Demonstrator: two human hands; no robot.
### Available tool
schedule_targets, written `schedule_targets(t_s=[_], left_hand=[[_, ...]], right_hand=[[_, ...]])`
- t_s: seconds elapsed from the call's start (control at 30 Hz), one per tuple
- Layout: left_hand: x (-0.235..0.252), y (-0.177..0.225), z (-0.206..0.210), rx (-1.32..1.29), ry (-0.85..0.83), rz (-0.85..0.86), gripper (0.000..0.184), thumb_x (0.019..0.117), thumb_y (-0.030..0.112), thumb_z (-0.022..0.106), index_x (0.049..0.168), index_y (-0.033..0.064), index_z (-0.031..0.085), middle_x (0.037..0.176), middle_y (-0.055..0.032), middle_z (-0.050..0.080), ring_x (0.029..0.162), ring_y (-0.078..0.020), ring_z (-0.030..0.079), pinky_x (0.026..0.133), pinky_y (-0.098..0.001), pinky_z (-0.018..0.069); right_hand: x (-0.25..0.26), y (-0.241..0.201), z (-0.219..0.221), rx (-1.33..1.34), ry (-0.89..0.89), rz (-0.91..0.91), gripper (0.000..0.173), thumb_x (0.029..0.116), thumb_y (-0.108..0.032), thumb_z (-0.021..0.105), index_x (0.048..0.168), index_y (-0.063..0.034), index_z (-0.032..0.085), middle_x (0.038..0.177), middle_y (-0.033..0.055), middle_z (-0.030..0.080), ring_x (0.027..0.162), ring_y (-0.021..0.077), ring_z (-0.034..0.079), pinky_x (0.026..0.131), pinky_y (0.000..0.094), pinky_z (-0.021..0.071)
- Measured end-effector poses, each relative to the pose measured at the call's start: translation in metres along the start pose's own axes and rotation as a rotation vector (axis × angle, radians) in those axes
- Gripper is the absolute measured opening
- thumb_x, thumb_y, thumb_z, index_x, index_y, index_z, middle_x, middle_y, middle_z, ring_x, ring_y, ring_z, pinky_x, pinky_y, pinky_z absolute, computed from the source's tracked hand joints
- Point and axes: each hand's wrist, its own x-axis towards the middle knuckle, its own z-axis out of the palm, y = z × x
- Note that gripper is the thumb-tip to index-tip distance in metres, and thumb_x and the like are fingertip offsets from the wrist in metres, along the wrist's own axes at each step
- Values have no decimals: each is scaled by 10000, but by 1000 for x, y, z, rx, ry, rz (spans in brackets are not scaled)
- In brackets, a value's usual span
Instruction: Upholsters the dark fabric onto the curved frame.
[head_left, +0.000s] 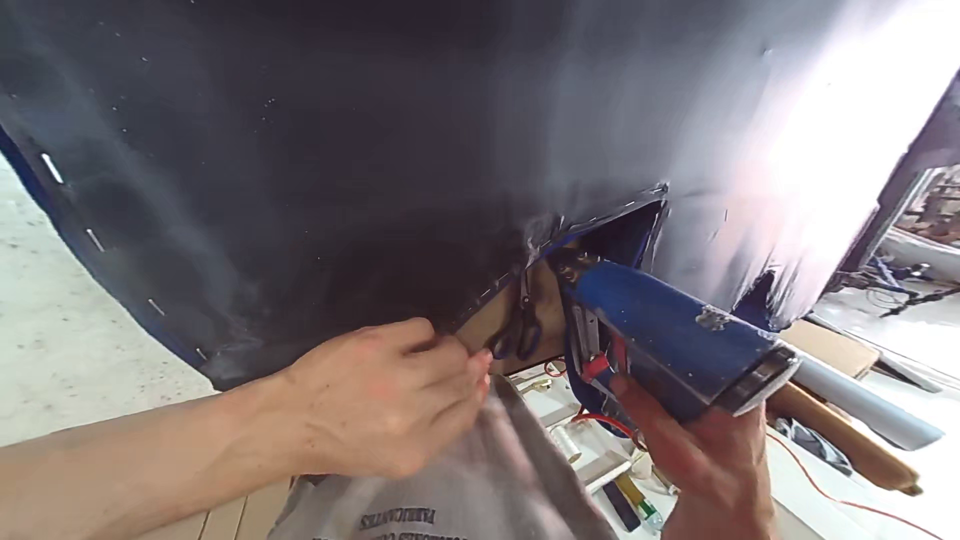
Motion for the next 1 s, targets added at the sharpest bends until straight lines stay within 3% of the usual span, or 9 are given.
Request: schedule_targets(t_s=[0.23, 0.3, 0.37, 0.43, 0.53, 0.63, 0.7, 0.83, 1.0], left_hand=[[-29, 16, -8, -96, 253, -306, 268, 1051, 121, 501, 1273, 103, 650, 1106, -105, 744, 775, -249, 612, 656, -393, 436], [-57, 21, -17, -99, 326, -498, 305, 1040, 205, 545, 1322, 177, 657, 1100, -73, 746, 872, -221, 668, 760, -391, 508], [-90, 12, -25, -34, 430, -685, 306, 1027, 235, 526, 1263, 121, 684, 998, -85, 723, 874, -199, 676, 788, -394, 535], [-104, 5, -42, 27, 564, -830, 341, 1046, 208, 511, 1257, -1, 678, 1056, -159, 731, 920, -215, 684, 836, -400, 546], [-117, 22, -57, 112, 715, -934, 356, 1079, 200, 465, 1295, -21, 643, 1094, -120, 720, 905, -138, 662, 779, -311, 541], [-113, 78, -36, 198, 714, -1017, 352, 1082, 219, 474, 1304, 9, 649, 1074, -111, 716, 906, -132, 658, 784, -310, 544], [-102, 117, -6, 267, 682, -1047, 327, 1047, 226, 528, 1226, 11, 697, 1061, -140, 731, 936, -200, 663, 824, -375, 538], [-69, 167, 58, 481, 652, -1126, 314, 982, 329, 675, 1174, 93, 755, 1050, -117, 743, 983, -247, 667, 893, -400, 525], [-48, 165, 76, 626, 506, -1302, 452, 993, 433, 641, 1382, 203, 655, 1383, -108, 630, 1232, -313, 592, 987, -475, 494]], right_hand=[[-4, -4, 13, -109, -40, 43, 232, 872, -331, 688, 994, -135, 685, 860, -87, 728, 820, -72, 676, 706, 158, 580], [-24, -3, 9, -26, 46, 104, 233, 899, -328, 718, 1052, -156, 681, 895, -90, 732, 824, -22, 695, 718, 213, 610], [-44, -2, 0, 82, 200, 165, 264, 928, -313, 749, 1150, -204, 655, 970, -138, 736, 865, 4, 709, 770, 255, 633], [-63, 14, -15, 77, 323, 181, 309, 948, -244, 730, 1199, -117, 604, 988, -109, 727, 853, 35, 710, 783, 298, 635], [-74, 60, -37, -7, 313, 191, 610, 972, -233, 628, 1444, 81, 403, 1193, 70, 651, 971, 65, 671, 881, 307, 588], [-64, 94, -47, -54, 270, 173, 739, 935, -188, 639, 1587, -23, 333, 1369, 141, 597, 1016, 53, 652, 838, 244, 571], [-54, 113, -40, -168, 276, 141, 753, 922, -202, 685, 1580, -30, 362, 1307, 206, 626, 957, 83, 652, 793, 253, 560], [-33, 139, -15, -289, 290, 143, 763, 926, -239, 716, 1574, -30, 372, 1269, 272, 623, 1068, 298, 639, 917, 438, 534], [-27, 149, -15, -400, 255, 90, 749, 913, -366, 715, 1536, -52, 442, 1207, 283, 644, 1062, 423, 639, 894, 624, 492]])
